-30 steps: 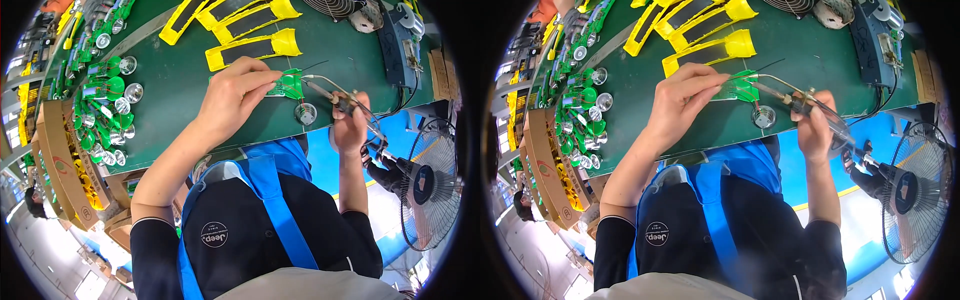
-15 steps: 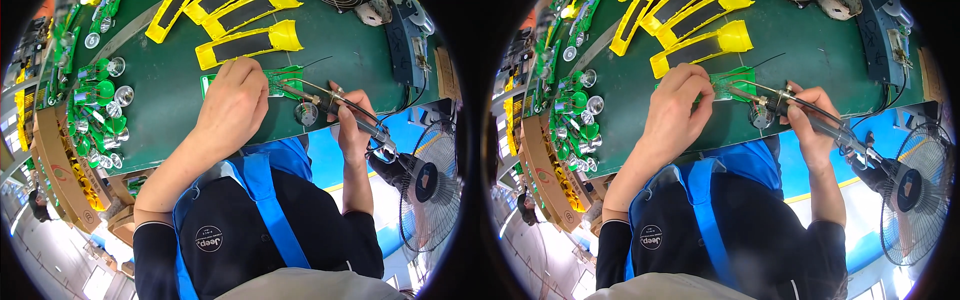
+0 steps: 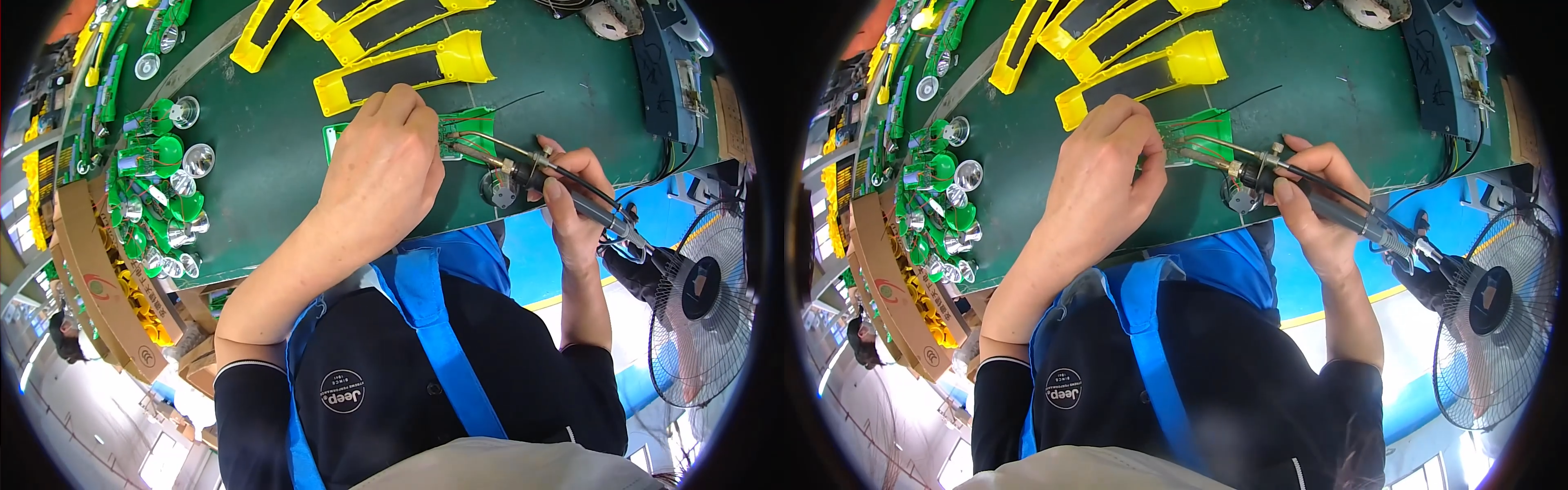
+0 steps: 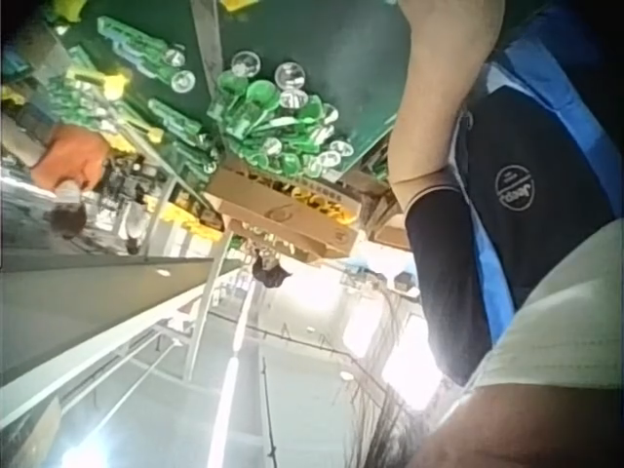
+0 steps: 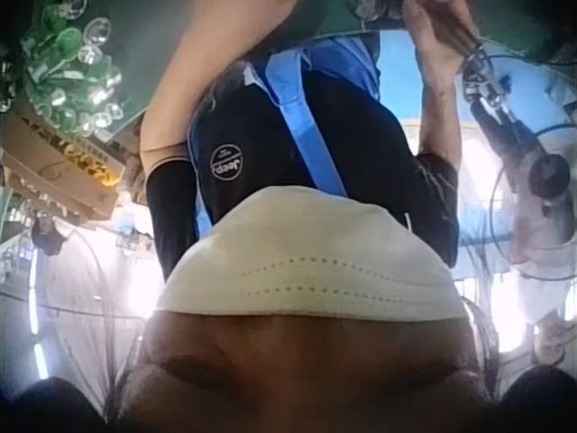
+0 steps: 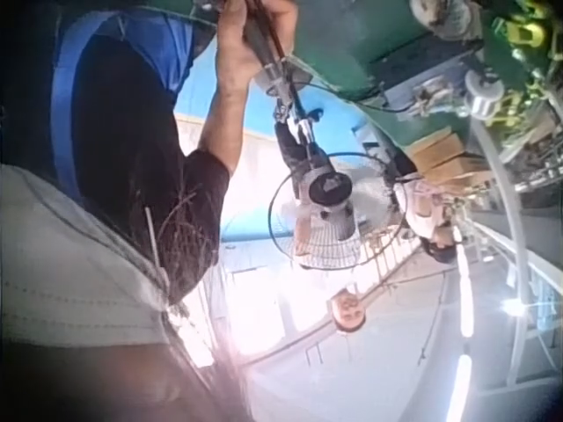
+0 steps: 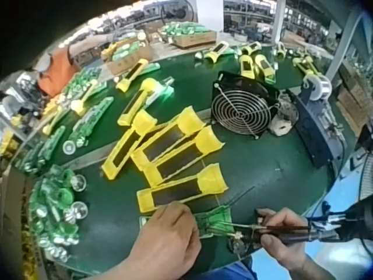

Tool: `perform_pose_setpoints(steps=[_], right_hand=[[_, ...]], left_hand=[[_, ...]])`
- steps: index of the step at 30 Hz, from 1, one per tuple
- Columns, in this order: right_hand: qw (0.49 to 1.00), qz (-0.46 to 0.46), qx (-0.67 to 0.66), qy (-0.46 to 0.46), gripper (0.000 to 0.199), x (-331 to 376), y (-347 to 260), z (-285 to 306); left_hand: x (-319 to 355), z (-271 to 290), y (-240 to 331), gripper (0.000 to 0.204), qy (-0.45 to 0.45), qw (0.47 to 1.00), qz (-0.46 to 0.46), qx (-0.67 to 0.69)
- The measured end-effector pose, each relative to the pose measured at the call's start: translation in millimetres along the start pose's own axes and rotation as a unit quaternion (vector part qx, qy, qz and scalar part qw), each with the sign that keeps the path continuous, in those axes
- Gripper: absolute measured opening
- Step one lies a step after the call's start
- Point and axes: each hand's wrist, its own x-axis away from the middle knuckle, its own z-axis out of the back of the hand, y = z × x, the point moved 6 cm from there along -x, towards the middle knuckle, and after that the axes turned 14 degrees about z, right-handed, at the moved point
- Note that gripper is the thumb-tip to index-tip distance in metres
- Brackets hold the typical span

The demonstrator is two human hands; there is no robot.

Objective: Soldering wires to circuit boards and assembling components into solar-powered flashlight casings on a production line.

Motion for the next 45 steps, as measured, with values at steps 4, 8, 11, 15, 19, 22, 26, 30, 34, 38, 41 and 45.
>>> perform_pose_setpoints(steps=[4,8,11,15,19,22,26,30,34,38,41,45], right_hand=[[0.998,0.057,-0.002,-0.036,0.017,0.8,1.8,1.8],[0.996,0.082,-0.039,-0.022,0.016,2.6,1.3,2.3],[0.998,0.049,-0.034,0.025,0.021,4.7,4.3,8.4],[0.998,0.04,-0.03,0.033,0.021,3.7,4.2,9.7],[0.998,0.028,-0.048,0.04,0.023,6.9,4.7,11.6],[0.998,0.021,-0.052,0.043,0.026,4.8,4.6,10.8],[0.997,0.026,-0.052,0.05,0.028,-2.4,1.1,4.0],[0.995,0.052,-0.075,0.036,0.026,-13.9,-3.0,-3.4],[0.994,0.098,-0.042,0.028,0.03,-16.9,-10.2,-3.4],[0.984,0.18,0.017,0.01,0.034,-11.5,-15.5,14.0],[0.976,0.216,0.022,0.015,0.034,-22.2,-18.5,4.1],[0.952,0.299,0.068,-0.012,0.034,-48.8,-24.6,-13.8]], left_hand=[[0.5,-0.2,1.8,0.011,0.0,1.0,0.001,-0.011],[1.0,-0.7,0.6,0.012,0.008,1.0,-0.001,0.005],[0.0,-1.3,1.7,0.012,0.01,1.0,-0.003,0.007],[-0.3,-0.6,2.7,0.012,0.003,1.0,0.003,0.001],[0.2,-1.0,2.5,0.012,0.003,1.0,0.004,-0.007],[0.3,-0.9,1.8,0.012,0.0,1.0,0.006,-0.011],[2.5,-0.9,0.6,0.012,0.007,1.0,0.004,-0.011],[4.1,-0.9,3.1,0.013,-0.007,1.0,-0.005,-0.023],[8.7,3.2,-3.3,0.012,0.013,1.0,0.01,-0.017],[17.9,17.3,-21.2,0.014,-0.048,0.998,0.029,0.006],[0.5,21.9,-11.5,0.016,-0.037,0.998,-0.002,0.057],[-24.9,-11.3,9.7,0.013,-0.026,0.996,-0.066,0.05]])
